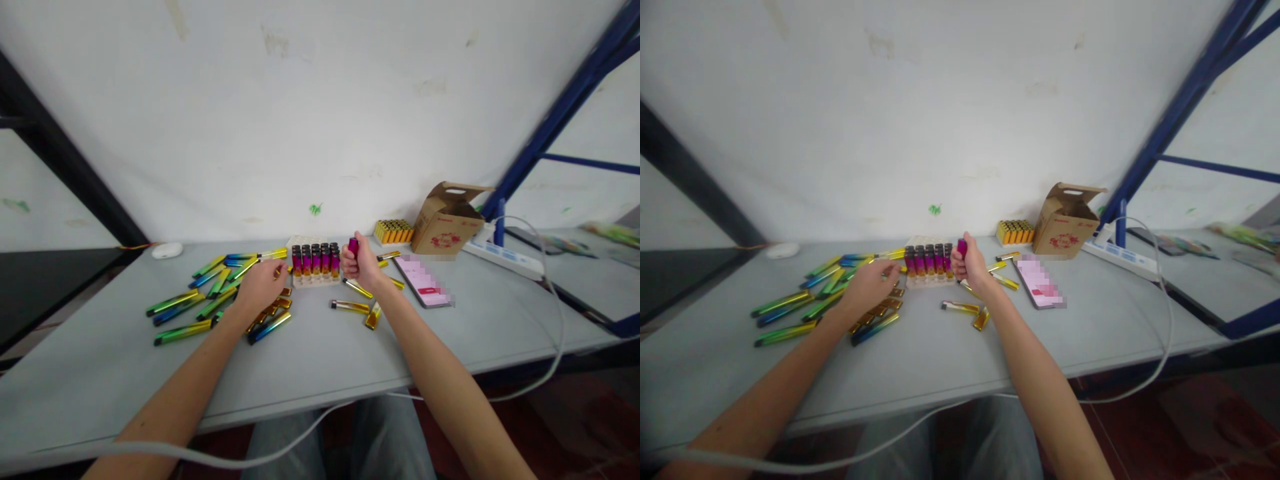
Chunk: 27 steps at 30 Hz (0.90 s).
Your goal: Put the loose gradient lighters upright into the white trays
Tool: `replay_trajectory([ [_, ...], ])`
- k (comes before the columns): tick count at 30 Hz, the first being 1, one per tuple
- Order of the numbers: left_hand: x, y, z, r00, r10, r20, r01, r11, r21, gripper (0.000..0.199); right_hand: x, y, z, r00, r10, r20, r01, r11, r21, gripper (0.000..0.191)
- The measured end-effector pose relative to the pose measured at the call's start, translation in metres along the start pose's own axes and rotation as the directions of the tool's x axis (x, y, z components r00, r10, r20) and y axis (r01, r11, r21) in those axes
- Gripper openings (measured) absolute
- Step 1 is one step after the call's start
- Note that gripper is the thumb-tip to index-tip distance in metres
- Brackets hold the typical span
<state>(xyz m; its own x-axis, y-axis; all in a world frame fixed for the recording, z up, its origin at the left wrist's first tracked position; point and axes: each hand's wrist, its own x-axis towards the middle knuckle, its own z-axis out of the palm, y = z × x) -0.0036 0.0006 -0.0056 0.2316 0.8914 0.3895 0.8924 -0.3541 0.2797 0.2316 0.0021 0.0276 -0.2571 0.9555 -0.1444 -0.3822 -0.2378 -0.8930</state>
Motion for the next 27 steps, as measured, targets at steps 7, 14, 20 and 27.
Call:
replay_trajectory([
  [7,0.0,0.0,0.0,1.0,-0.009,0.0,0.009,1.0,0.007,0.034,0.001,0.007,0.0,1.0,-0.007,0.029,0.008,1.0,-0.026,0.058],
  [14,0.0,0.002,-0.001,1.0,0.006,0.008,-0.006,0.999,0.032,0.036,0.002,0.009,0.003,0.999,-0.006,-0.037,0.004,0.998,-0.07,0.05],
  [20,-0.001,0.002,-0.001,1.0,0.006,0.005,-0.006,0.999,0.04,0.038,0.002,0.01,0.009,1.0,-0.024,-0.012,0.023,0.996,-0.081,0.046],
  [27,0.0,0.001,0.0,1.0,0.011,-0.006,-0.011,1.0,0.011,0.036,0.004,0.015,0.009,0.999,-0.049,-0.006,0.047,0.987,-0.15,0.042],
])
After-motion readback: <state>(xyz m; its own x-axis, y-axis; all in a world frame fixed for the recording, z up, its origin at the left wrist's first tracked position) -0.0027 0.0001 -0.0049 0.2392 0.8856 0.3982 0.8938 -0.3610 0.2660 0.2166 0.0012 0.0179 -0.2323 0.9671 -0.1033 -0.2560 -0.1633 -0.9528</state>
